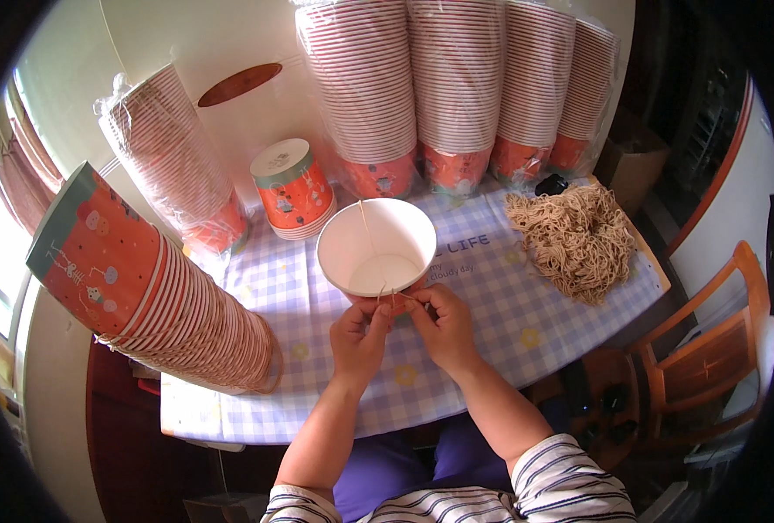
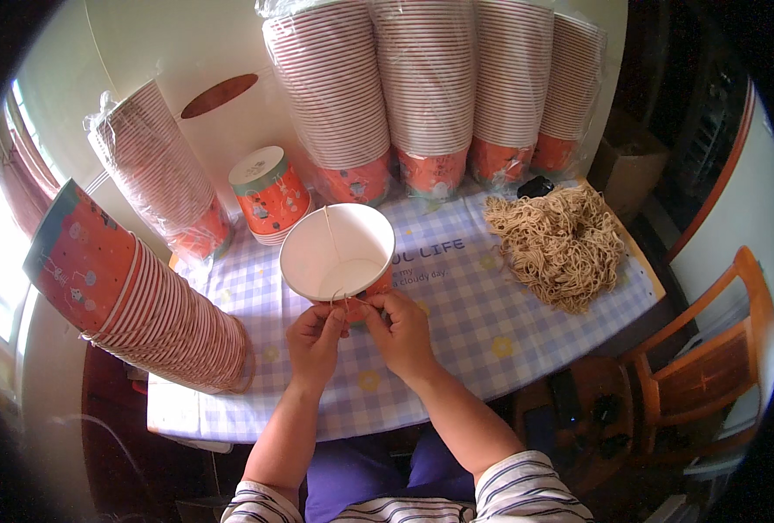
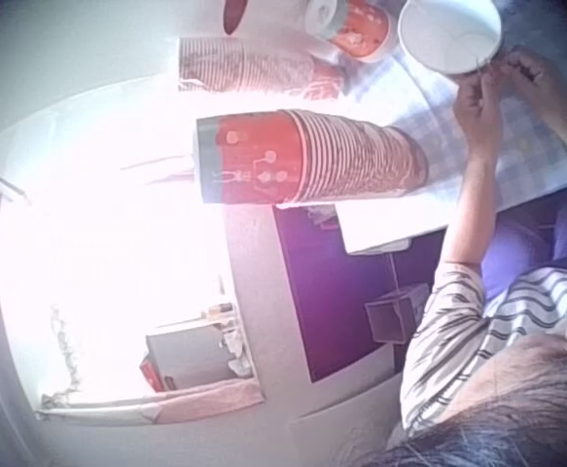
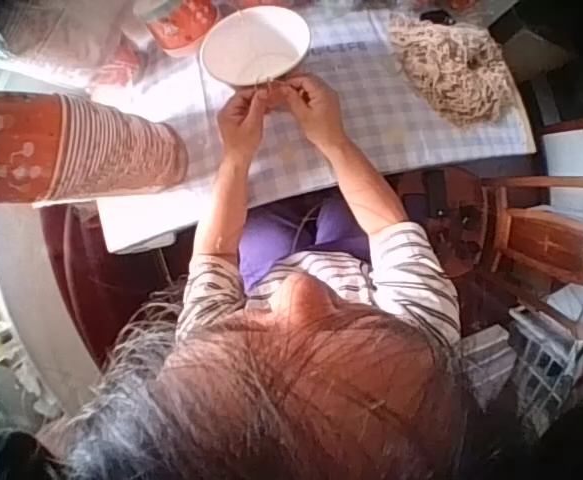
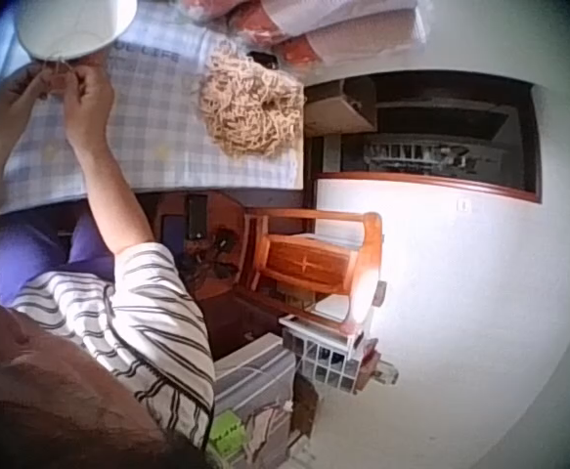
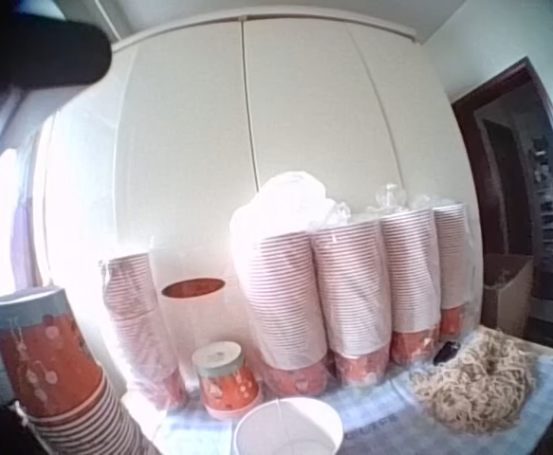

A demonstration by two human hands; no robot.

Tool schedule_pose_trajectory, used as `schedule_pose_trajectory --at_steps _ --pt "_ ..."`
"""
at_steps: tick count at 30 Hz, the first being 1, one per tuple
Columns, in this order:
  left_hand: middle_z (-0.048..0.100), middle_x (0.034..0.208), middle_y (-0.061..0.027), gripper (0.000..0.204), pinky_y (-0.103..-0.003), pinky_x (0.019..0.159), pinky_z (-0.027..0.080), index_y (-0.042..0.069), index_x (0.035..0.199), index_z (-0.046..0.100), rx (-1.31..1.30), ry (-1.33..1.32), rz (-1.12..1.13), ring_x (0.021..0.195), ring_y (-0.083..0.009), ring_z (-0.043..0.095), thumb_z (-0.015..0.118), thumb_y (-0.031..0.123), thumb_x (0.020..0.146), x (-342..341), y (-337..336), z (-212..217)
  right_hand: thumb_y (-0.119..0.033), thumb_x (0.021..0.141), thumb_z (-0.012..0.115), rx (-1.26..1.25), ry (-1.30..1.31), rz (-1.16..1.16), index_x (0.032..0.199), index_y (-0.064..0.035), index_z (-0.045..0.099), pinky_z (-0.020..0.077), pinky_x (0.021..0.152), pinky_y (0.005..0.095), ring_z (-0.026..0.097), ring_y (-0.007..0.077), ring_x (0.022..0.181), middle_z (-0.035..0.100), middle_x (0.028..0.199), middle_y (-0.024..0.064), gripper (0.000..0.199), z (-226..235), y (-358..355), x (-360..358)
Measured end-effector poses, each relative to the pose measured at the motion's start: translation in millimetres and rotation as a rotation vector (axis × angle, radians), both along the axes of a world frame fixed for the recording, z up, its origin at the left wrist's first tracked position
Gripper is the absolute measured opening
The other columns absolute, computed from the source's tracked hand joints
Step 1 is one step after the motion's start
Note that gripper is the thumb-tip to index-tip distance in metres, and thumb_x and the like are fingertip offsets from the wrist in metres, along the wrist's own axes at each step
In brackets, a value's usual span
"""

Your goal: Attaching strings to paper buckets and stacking them.

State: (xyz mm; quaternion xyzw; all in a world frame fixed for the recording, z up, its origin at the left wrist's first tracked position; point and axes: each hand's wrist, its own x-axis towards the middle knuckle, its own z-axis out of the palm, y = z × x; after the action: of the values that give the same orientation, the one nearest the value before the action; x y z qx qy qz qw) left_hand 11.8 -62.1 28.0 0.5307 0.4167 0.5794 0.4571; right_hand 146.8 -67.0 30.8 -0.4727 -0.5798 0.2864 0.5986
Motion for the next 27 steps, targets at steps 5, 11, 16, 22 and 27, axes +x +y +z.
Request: schedule_pose_trajectory --at_steps 5,11,16,22,27 --pt "0.061 0.074 -0.0018 0.007 -0.020 0.060 0.043 0.000 0.083 0.062 0.014 -0.046 0.040 0.066 -0.0062 0.053 0.060 0.007 0.086 -1.3 -1.1 -2.3 -0.006 0.085 0.060 -0.079 0.162 0.080 0.087 -0.0013 0.061 0.0397 0.055 0.0220 0.048 0.0057 0.062 0.060 0.076 -0.0010 0.005 -13.5 6.2 4.7" --pt "0.059 0.072 -0.0018 0.003 -0.021 0.059 0.042 0.000 0.080 0.060 0.198 0.115 0.152 0.065 -0.0068 0.051 0.061 0.003 0.080 -7.8 0.9 -11.0 -0.015 0.086 0.062 -0.246 0.497 0.268 0.088 -0.0018 0.063 0.0428 0.059 0.0203 0.054 0.0049 0.066 0.062 0.075 -0.0008 0.013 -17.7 11.0 7.9" --pt "0.060 0.070 -0.0038 0.006 -0.023 0.057 0.043 0.000 0.079 0.062 0.183 0.223 0.151 0.064 -0.0080 0.053 0.063 0.003 0.075 -8.3 -1.4 -9.8 -0.016 0.085 0.063 -0.434 0.469 0.418 0.094 -0.0030 0.065 0.0419 0.063 0.0206 0.053 0.0048 0.071 0.064 0.083 0.0002 0.016 -2.3 4.5 12.9" --pt "0.061 0.068 -0.0055 0.007 -0.024 0.056 0.044 0.000 0.077 0.063 0.107 0.296 0.109 0.062 -0.0098 0.054 0.065 0.006 0.073 -4.8 -7.2 1.8 -0.018 0.084 0.065 -0.375 0.401 0.519 0.096 -0.0015 0.066 0.0446 0.075 0.0237 0.056 0.0076 0.081 0.064 0.089 0.0023 0.020 -12.2 5.4 11.3" --pt "0.061 0.068 -0.0097 0.010 -0.028 0.055 0.046 0.000 0.076 0.062 0.086 0.389 0.081 0.060 -0.0149 0.057 0.066 0.009 0.072 -6.3 -7.3 0.2 -0.016 0.084 0.066 -0.336 0.430 0.507 0.094 -0.0009 0.066 0.0448 0.074 0.0228 0.057 0.0077 0.081 0.065 0.089 0.0028 0.018 -11.7 4.7 7.1"
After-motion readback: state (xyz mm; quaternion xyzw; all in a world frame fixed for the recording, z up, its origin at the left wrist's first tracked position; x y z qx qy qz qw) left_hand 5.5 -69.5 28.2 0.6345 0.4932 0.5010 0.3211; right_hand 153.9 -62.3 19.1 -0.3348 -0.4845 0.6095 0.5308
